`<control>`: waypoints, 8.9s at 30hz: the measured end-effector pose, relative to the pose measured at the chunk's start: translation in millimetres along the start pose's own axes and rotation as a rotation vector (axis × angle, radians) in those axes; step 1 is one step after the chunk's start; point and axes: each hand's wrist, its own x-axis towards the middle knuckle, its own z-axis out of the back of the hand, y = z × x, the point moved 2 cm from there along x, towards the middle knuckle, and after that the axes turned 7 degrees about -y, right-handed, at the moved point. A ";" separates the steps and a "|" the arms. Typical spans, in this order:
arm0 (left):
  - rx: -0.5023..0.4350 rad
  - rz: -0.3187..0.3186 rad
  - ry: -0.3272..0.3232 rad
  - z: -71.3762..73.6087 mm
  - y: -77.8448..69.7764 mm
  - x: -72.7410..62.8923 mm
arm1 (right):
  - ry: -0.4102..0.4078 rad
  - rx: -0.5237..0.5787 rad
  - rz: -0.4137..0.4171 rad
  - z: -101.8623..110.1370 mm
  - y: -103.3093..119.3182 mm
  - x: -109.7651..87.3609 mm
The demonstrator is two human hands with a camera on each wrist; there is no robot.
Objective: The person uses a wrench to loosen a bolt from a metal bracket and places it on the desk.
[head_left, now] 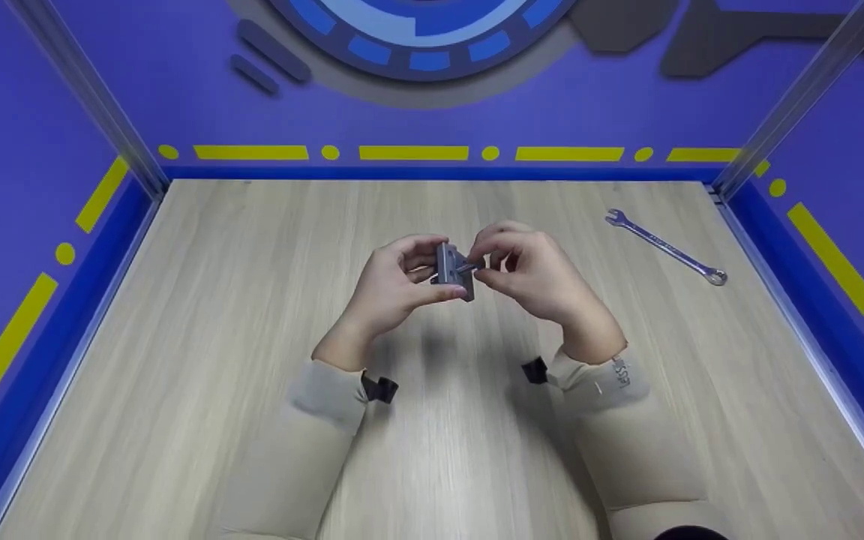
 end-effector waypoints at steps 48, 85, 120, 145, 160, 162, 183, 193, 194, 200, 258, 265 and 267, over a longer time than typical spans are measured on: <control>0.050 -0.020 -0.030 2.8 -1.3 0.0 | -0.077 0.058 -0.120 7.8 -5.5 2.2; 0.037 -0.018 -0.025 0.6 -3.1 -2.2 | -0.014 0.001 -0.101 5.0 -6.0 2.1; 0.043 -0.027 -0.023 -0.1 -1.2 -1.9 | -0.005 0.001 -0.032 4.2 -3.5 0.6; 0.064 -0.051 -0.014 -4.2 -1.4 -2.8 | 0.013 -0.083 -0.294 5.7 -9.4 3.5; 0.067 -0.027 -0.022 -2.1 -1.1 -3.6 | 0.045 -0.048 -0.148 7.4 -2.5 0.7; 0.067 -0.021 -0.024 -1.8 -1.2 -3.8 | 0.039 -0.046 -0.129 7.0 -1.8 0.5; 0.069 -0.024 -0.031 -3.7 -4.6 -4.9 | 0.024 -0.064 -0.328 6.2 -10.2 3.4; 0.082 -0.047 -0.025 -2.0 -3.8 -3.4 | 0.029 -0.019 -0.218 7.8 -9.0 2.8; 0.084 -0.048 -0.024 -1.8 -3.9 -3.6 | 0.031 -0.019 -0.208 8.1 -8.7 2.3; 0.064 -0.048 -0.022 -1.3 -4.5 -3.9 | 0.025 0.014 -0.127 9.3 -4.4 -0.3; 0.072 -0.013 -0.006 -1.0 -3.1 -3.9 | 0.027 -0.010 -0.178 10.4 -7.4 1.0; 0.082 -0.024 -0.018 -1.8 -1.8 -4.7 | 0.043 -0.081 -0.318 9.1 -10.0 0.0; 0.083 -0.026 -0.017 -2.1 -2.0 -4.6 | 0.053 -0.091 -0.323 8.9 -10.0 -0.2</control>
